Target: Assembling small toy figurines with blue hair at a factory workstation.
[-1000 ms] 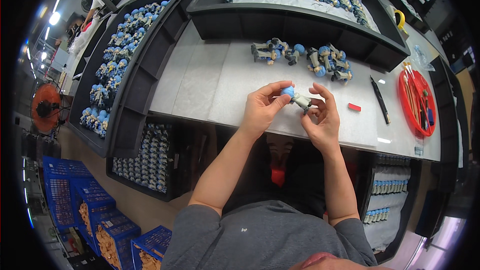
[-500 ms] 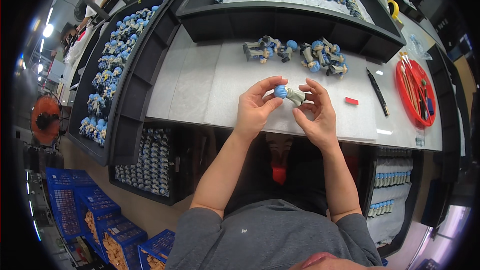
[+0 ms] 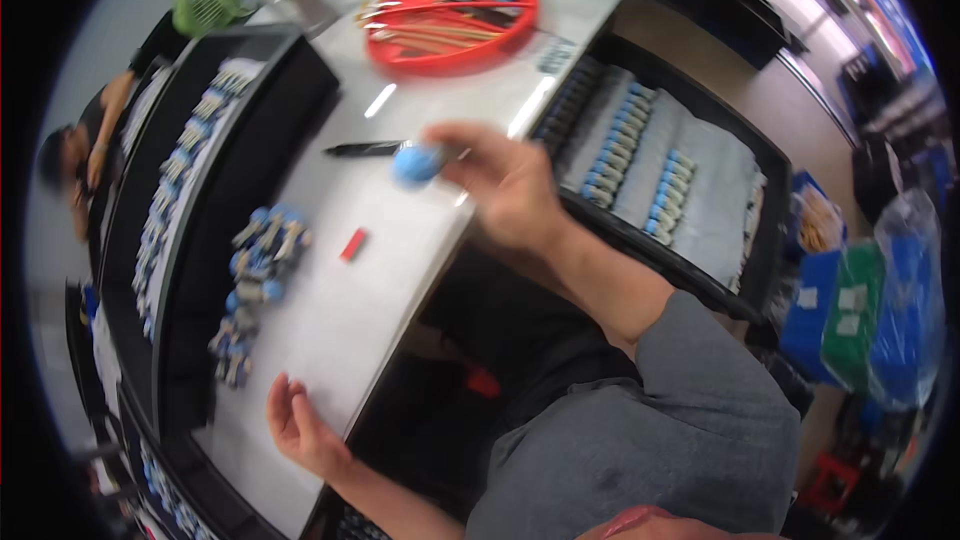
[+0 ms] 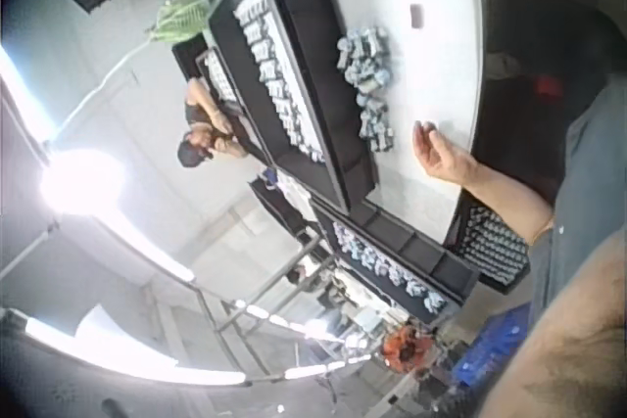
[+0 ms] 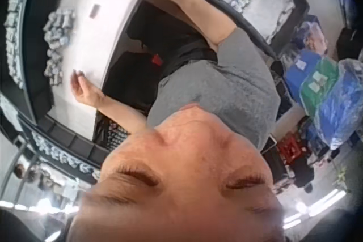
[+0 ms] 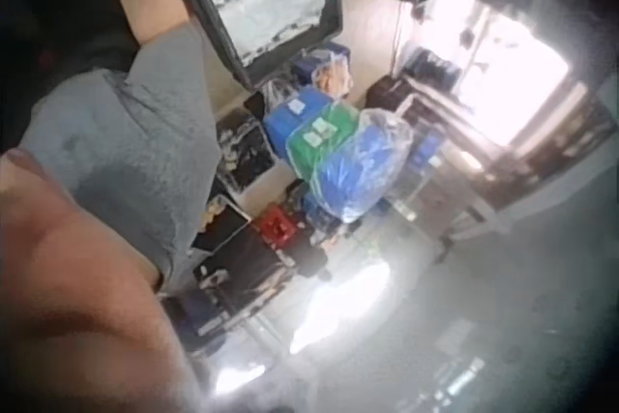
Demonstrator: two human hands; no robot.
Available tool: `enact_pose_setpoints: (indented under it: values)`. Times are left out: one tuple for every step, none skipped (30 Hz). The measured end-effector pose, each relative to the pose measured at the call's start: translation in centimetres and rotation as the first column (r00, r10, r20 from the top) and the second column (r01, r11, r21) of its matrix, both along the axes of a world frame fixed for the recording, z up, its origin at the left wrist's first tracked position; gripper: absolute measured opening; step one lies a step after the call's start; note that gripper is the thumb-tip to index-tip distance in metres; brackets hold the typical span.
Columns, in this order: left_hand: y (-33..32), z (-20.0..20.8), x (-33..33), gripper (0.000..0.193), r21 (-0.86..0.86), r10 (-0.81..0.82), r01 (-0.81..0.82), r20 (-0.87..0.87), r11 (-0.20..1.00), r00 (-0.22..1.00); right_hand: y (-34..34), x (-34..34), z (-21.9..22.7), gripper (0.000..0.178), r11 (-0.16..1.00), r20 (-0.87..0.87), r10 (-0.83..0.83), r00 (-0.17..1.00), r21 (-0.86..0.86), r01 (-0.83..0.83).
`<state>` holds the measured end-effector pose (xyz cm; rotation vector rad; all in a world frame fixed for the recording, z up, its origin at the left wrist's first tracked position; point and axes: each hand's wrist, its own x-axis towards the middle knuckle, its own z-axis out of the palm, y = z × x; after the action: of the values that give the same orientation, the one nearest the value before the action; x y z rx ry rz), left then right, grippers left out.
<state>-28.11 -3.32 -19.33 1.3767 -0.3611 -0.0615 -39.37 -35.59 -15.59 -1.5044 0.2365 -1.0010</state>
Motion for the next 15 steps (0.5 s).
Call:
enact_pose_setpoints:
  values:
    - [0.1,0.4,-0.1,0.031,0.042,0.027,-0.028,0.013,0.999,1.000,-3.7,-1.4,-1.5,0.029,0.988,0.021,-0.149,0.989,-0.029,0.150]
    - [0.2,0.4,-0.2,0.030,0.053,0.022,-0.023,0.011,0.998,1.000,-6.9,-3.2,-2.1,0.026,0.957,0.087,-0.285,0.955,0.090,0.277]
    - [0.2,0.4,-0.2,0.029,0.061,0.022,-0.022,0.011,0.998,1.000,-10.8,-5.6,-4.0,0.026,0.915,0.088,-0.394,0.915,0.126,0.383]
    - [-0.1,0.4,-0.2,0.028,0.077,0.020,-0.020,0.000,0.997,1.000,-14.7,-8.9,-6.1,0.027,0.846,0.034,-0.529,0.848,0.100,0.524]
    - [-0.4,0.4,-0.2,0.028,0.078,0.002,-0.001,-0.010,0.997,1.000,-18.1,-12.5,-8.7,0.027,0.744,-0.080,-0.657,0.750,0.095,0.661]
    - [-0.6,0.8,-0.2,0.028,0.113,0.010,-0.009,-0.005,0.994,1.000,-21.6,-16.4,-12.3,0.027,0.640,-0.176,-0.757,0.629,-0.002,0.769]
    - [-1.0,0.6,-0.2,0.027,0.139,0.013,-0.013,-0.003,0.990,1.000,-25.2,-21.0,-16.1,0.027,0.534,-0.236,-0.833,0.501,-0.103,0.839]
    - [-1.2,0.4,-0.1,0.027,0.147,0.026,-0.022,-0.027,0.989,0.999,-27.5,-24.8,-19.1,0.027,0.426,-0.283,-0.888,0.364,-0.204,0.881]
    - [-1.0,0.4,-0.1,0.027,0.158,0.031,-0.027,-0.025,0.987,0.999,-28.0,-26.9,-21.0,0.025,0.368,-0.385,-0.891,0.241,-0.302,0.880]
    - [-0.9,0.5,-0.1,0.027,0.182,0.045,-0.042,-0.013,0.982,0.999,-28.0,-28.3,-22.4,0.024,0.318,-0.467,-0.878,0.107,-0.401,0.859]
    - [-0.8,0.6,-0.1,0.027,0.203,0.057,-0.055,-0.001,0.978,0.998,-28.2,-29.3,-23.5,0.024,0.324,-0.474,-0.874,0.110,-0.397,0.859]
    - [-0.8,0.6,-0.1,0.027,0.210,0.059,-0.058,0.002,0.976,0.998,-28.0,-29.9,-24.2,0.023,0.334,-0.528,-0.848,0.047,-0.463,0.821]
    - [-0.9,0.6,-0.2,0.027,0.221,0.070,-0.070,0.007,0.973,0.997,-28.1,-30.5,-24.8,0.022,0.346,-0.572,-0.820,-0.021,-0.525,0.778]
    - [-1.1,0.5,-0.2,0.026,0.230,0.081,-0.082,0.012,0.970,0.997,-28.2,-31.0,-25.2,0.022,0.349,-0.576,-0.817,-0.018,-0.521,0.779]
    - [-1.2,0.5,-0.2,0.026,0.235,0.087,-0.089,0.018,0.968,0.996,-28.2,-30.9,-25.4,0.023,0.391,-0.598,-0.801,0.001,-0.522,0.758]
